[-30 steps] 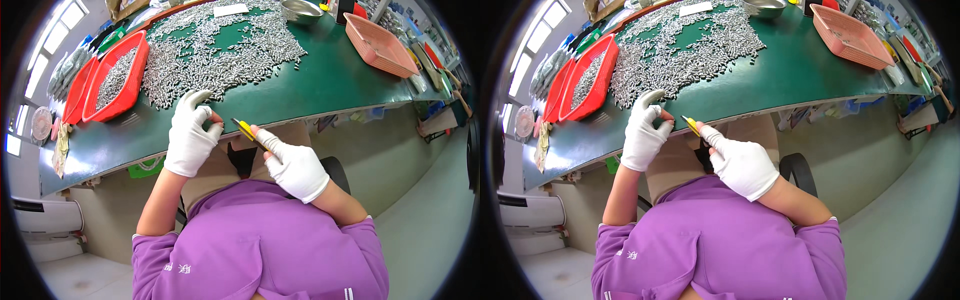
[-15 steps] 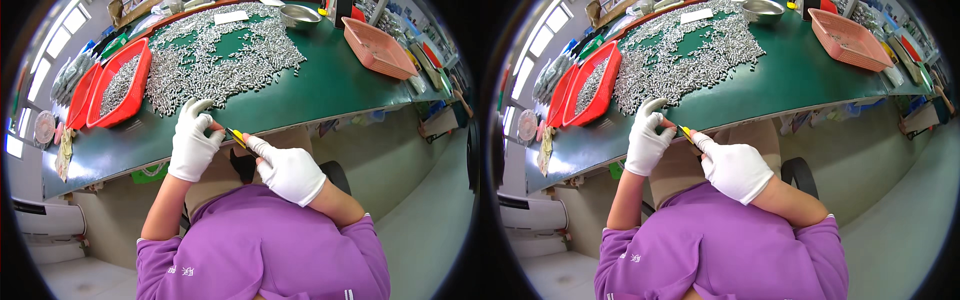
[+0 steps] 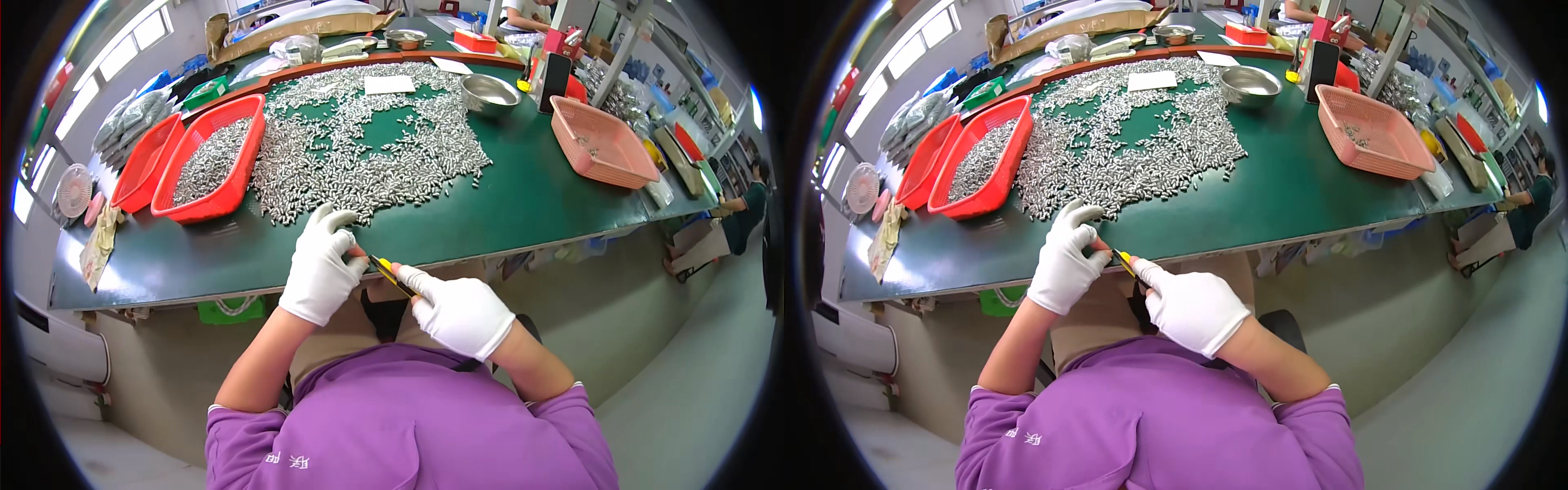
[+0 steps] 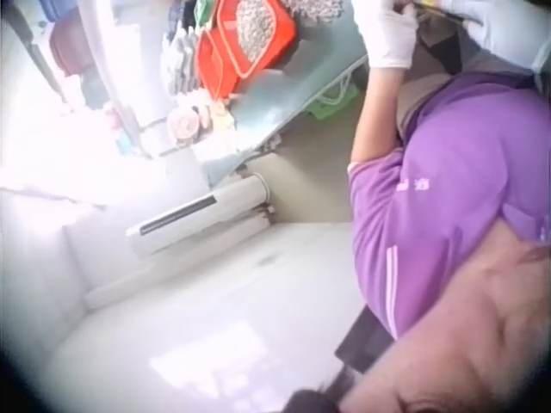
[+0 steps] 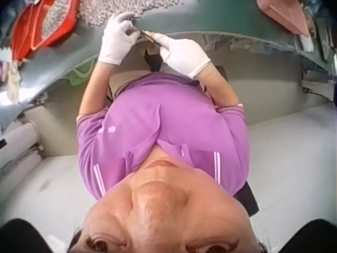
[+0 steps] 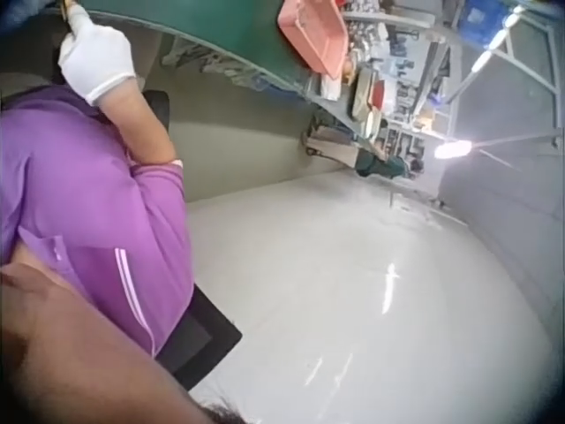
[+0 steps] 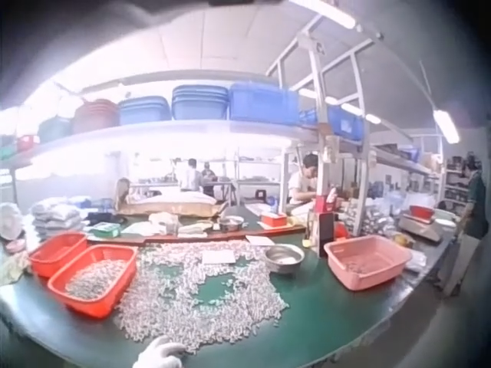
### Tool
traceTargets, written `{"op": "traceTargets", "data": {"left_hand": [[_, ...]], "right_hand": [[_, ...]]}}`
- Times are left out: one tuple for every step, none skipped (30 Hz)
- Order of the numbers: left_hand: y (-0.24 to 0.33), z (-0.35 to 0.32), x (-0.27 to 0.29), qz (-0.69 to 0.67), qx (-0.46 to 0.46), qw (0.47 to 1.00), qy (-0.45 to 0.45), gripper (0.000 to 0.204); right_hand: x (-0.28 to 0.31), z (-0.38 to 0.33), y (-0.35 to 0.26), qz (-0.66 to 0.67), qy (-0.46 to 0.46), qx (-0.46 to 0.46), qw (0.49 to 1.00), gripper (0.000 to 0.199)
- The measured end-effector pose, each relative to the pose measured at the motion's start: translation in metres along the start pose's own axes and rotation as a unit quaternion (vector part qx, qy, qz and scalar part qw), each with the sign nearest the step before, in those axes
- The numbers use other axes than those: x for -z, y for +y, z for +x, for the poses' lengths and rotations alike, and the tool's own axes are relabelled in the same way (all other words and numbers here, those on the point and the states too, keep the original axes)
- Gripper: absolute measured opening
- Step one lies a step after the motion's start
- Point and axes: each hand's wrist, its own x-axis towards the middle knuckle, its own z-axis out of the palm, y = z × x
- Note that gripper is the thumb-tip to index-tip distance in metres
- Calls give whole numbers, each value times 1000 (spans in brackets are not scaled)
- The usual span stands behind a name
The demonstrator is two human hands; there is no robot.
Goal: Manually sorting and inspecting small metal components on a workbench.
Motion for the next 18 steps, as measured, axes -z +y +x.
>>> {"op": "traceTargets", "data": {"left_hand": [[-1,1,0,-3,0,1000,3,14],[0,1,-1,0,2,1000,6,14],[1,1,-2,4,4,1000,8,14],[1,1,-3,11,2,1000,12,14],[1,1,-3,12,2,1000,15,14],[1,2,-4,9,-1,1000,17,14],[1,2,-4,4,-5,1000,16,14],[1,3,-4,3,-5,1000,17,14],[1,3,-4,3,-6,1000,18,14],[1,2,-3,7,-7,1000,18,14],[1,1,-3,11,-7,1000,18,14],[2,1,-2,11,-8,1000,19,14],[1,1,-3,10,-6,1000,18,14],[-1,2,-4,9,-4,1000,17,14],[-2,3,-5,11,-5,1000,16,13],[-1,2,-5,12,-6,1000,17,13],[-1,1,-5,11,-6,1000,17,14],[-1,0,-4,11,-7,1000,17,14]], "right_hand": [[1,0,-2,-8,-4,-7,1000,47],[-1,-1,-1,-10,-1,-5,1000,47],[-4,-2,1,3,3,-18,1000,47],[-8,-4,3,16,6,-32,999,48],[-11,-5,4,24,13,-33,999,48],[-13,-5,6,23,14,-30,999,48],[-15,-6,8,23,25,-25,999,48],[-16,-6,8,23,35,-20,999,48],[-13,-5,7,22,36,-20,999,48],[-8,-5,5,23,22,-18,999,48],[-4,-4,4,23,8,-16,1000,48],[-2,-2,4,22,9,-15,1000,48],[0,1,5,15,1,-9,1000,47],[0,3,7,9,-8,-2,1000,47],[1,5,8,10,-11,-4,1000,47],[2,5,8,4,-17,-3,1000,46],[3,5,8,-1,-23,-2,1000,46],[4,4,7,-6,-28,-1,1000,46]]}}
